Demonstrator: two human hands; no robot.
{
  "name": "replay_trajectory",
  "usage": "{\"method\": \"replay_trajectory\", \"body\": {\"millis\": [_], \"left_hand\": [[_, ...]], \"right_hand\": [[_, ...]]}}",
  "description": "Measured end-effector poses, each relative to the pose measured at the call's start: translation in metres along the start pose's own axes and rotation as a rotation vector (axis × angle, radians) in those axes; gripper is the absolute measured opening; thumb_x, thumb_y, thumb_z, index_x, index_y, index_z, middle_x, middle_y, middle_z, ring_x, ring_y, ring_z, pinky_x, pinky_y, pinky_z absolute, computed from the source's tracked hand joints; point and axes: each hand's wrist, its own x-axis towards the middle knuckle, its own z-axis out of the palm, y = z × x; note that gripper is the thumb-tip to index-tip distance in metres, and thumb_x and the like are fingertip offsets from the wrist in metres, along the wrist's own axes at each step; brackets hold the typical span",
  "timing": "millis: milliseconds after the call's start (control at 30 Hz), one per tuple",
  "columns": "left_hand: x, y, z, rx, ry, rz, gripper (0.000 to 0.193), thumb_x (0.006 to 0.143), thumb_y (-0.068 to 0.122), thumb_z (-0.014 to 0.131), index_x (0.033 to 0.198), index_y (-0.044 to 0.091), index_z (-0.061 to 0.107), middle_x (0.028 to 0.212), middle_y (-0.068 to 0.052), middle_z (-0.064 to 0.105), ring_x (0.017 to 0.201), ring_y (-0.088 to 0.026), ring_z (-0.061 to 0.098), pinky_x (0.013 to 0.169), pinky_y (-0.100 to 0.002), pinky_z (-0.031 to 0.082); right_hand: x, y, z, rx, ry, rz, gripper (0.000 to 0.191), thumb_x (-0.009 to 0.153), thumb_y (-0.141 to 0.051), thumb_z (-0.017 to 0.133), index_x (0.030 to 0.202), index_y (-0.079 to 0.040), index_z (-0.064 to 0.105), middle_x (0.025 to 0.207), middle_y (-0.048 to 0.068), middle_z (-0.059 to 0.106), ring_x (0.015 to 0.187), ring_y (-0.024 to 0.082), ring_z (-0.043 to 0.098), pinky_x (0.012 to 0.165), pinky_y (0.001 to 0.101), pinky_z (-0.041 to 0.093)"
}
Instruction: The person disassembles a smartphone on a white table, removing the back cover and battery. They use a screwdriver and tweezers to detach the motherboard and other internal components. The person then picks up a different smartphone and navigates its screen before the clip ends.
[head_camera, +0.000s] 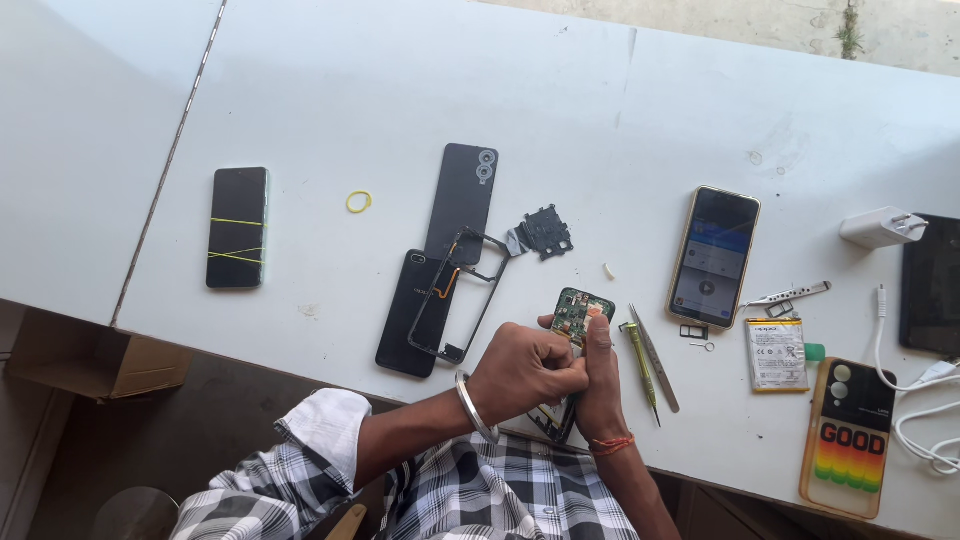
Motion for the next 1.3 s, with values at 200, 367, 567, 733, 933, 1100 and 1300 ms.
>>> {"method": "replay_trajectory", "body": {"millis": [200,367,567,733,933,1100,1300], "left_hand": [[-0.001,0.002,-0.006,0.031,-0.001,0.001,0.032,0.09,0.013,0.073,0.061,0.004,0.064,0.052,-0.002,0.064,0.048,-0.004,0.062,0.043,-0.022,0.049],[0.002,0.001,-0.006,0.135,0.034,0.09,0.033,0.09,0.014,0.073,0.06,0.004,0.065,0.052,-0.004,0.063,0.046,-0.006,0.06,0.042,-0.024,0.047],[-0.002,-0.004,0.001,0.128,0.081,0.078,0.031,0.093,0.021,0.072,0.068,0.003,0.068,0.058,-0.004,0.065,0.048,-0.007,0.063,0.046,-0.025,0.049],[-0.025,-0.013,-0.012,0.065,0.212,-0.1,0.045,0.095,0.042,0.074,0.077,0.001,0.07,0.066,-0.006,0.068,0.053,-0.015,0.065,0.045,-0.03,0.048],[0.003,-0.027,-0.02,-0.384,0.066,0.099,0.082,0.098,0.07,0.052,0.143,0.002,0.047,0.126,-0.013,0.06,0.111,-0.022,0.066,0.087,-0.034,0.062],[0.013,-0.03,-0.01,-0.992,-0.269,-0.134,0.091,0.102,0.082,0.041,0.141,0.002,0.057,0.117,-0.014,0.068,0.109,-0.021,0.068,0.096,-0.037,0.057],[0.033,-0.038,-0.005,-0.95,-0.123,-0.175,0.094,0.091,0.085,0.039,0.14,0.008,0.059,0.111,-0.008,0.067,0.103,-0.02,0.069,0.089,-0.037,0.062]], "right_hand": [[0.003,0.002,0.001,-0.062,0.002,0.05,0.082,0.098,-0.068,0.028,0.117,0.003,0.066,0.092,0.014,0.072,0.083,0.018,0.072,0.073,0.0303,0.061],[0.005,-0.003,0.0,-0.091,-0.012,0.061,0.084,0.1,-0.068,0.028,0.117,0.003,0.068,0.088,0.014,0.071,0.078,0.019,0.069,0.066,0.0305,0.058],[0.009,-0.012,-0.002,0.012,-0.076,0.11,0.079,0.096,-0.066,0.032,0.122,0.002,0.064,0.099,0.012,0.074,0.086,0.019,0.074,0.073,0.0304,0.063],[0.001,-0.021,-0.008,0.207,-0.149,0.203,0.085,0.096,-0.073,0.033,0.121,0.003,0.063,0.093,0.018,0.072,0.074,0.027,0.075,0.062,0.0381,0.065],[-0.006,-0.026,-0.006,0.294,-0.198,0.163,0.081,0.095,-0.074,0.034,0.131,-0.005,0.056,0.099,0.017,0.072,0.081,0.025,0.075,0.064,0.0379,0.065],[-0.008,-0.029,-0.002,0.164,0.06,0.168,0.07,0.096,-0.066,0.033,0.139,-0.015,0.054,0.111,0.013,0.074,0.093,0.018,0.071,0.071,0.0297,0.06],[-0.031,-0.045,-0.007,-1.01,0.236,-0.127,0.054,0.083,-0.052,0.07,0.103,-0.002,0.061,0.096,0.013,0.071,0.081,0.021,0.077,0.066,0.0373,0.062]]}}
